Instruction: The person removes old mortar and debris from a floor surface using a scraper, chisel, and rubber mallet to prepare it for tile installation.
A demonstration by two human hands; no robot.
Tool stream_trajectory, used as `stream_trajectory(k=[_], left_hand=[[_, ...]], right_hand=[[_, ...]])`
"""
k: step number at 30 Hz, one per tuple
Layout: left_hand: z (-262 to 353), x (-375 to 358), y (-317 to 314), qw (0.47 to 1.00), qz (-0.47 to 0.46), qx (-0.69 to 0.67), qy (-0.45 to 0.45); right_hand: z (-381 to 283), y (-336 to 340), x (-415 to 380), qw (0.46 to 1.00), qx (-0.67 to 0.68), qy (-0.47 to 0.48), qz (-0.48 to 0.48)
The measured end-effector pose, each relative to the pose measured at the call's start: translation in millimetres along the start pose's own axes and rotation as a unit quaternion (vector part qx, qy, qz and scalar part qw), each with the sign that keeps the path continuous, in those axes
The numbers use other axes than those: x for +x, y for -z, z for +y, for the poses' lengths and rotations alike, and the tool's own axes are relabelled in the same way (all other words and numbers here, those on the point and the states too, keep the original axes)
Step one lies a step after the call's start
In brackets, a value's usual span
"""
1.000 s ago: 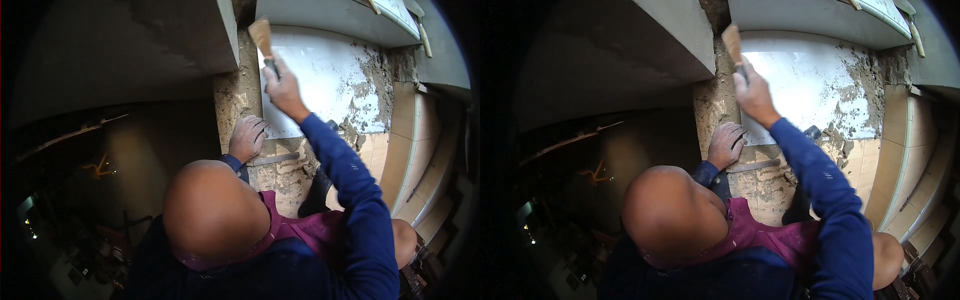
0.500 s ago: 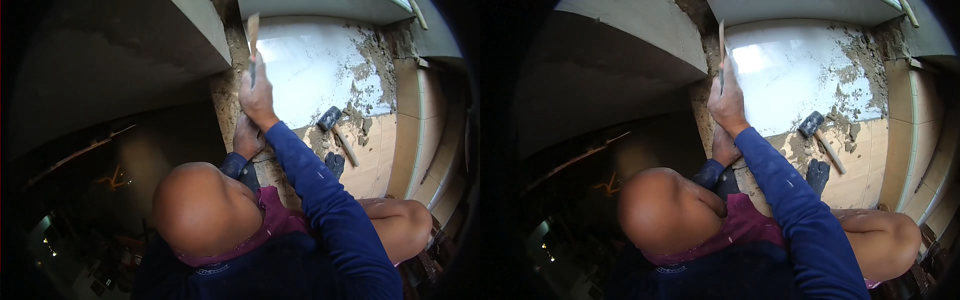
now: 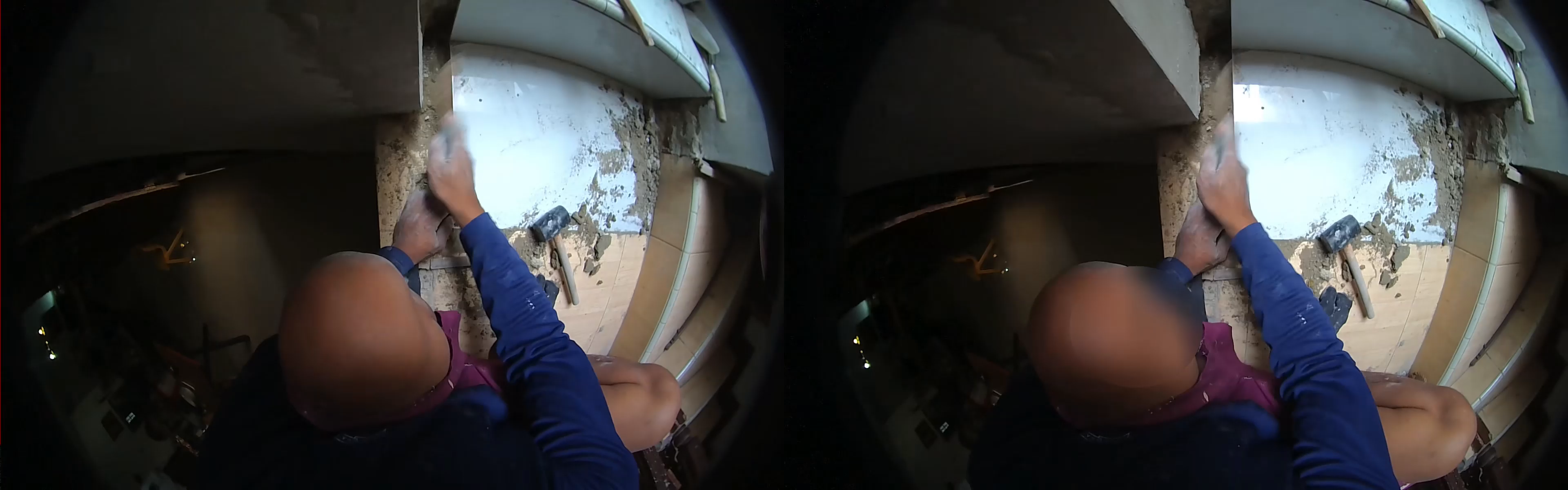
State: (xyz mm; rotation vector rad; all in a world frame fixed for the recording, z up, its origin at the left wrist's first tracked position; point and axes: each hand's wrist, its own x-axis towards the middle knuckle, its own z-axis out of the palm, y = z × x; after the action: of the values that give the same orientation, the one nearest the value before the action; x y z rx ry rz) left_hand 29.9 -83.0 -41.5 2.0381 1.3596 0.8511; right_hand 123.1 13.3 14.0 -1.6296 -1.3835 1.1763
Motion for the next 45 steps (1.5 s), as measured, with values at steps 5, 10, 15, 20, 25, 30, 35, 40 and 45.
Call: stream_trajectory(k=[5, 10, 15, 20, 25, 30, 35, 40, 45], left_hand=[[-1, 1, -3, 0.999, 0.000, -0.035, 0.022], [3, 6, 2, 0.998, -0.047, 0.002, 0.046], [1, 5, -2, 0.998, -0.014, -0.023, 0.052], [11, 7, 4, 0.995, 0.028, -0.065, 0.070], [5, 5, 1, 0.994, -0.016, -0.047, 0.096], [5, 5, 2, 0.987, -0.039, -0.061, 0.146], [4, 3, 13, 0.986, 0.070, -0.130, 0.074], [-17, 14, 43, 0.972, 0.175, -0.066, 0.145], [-68, 57, 23, 0.967, 0.112, 0.156, 0.169]], right_hand=[[-23, 13, -1, 0.990, 0.027, 0.078, 0.118], [24, 2, -1, 0.998, -0.055, -0.004, -0.015], [5, 0, -7, 0.990, -0.040, -0.090, -0.106], [-24, 3, -14, 0.992, 0.085, -0.002, 0.097], [-14, -1, -15, 0.997, 0.063, -0.043, 0.022], [20, 0, -1, 0.988, 0.036, -0.122, -0.092], [51, -11, 1, 0.989, 0.127, -0.082, -0.003], [3, 23, -12, 0.945, 0.236, -0.220, -0.062], [41, 41, -26, 0.998, -0.025, 0.038, -0.040]])
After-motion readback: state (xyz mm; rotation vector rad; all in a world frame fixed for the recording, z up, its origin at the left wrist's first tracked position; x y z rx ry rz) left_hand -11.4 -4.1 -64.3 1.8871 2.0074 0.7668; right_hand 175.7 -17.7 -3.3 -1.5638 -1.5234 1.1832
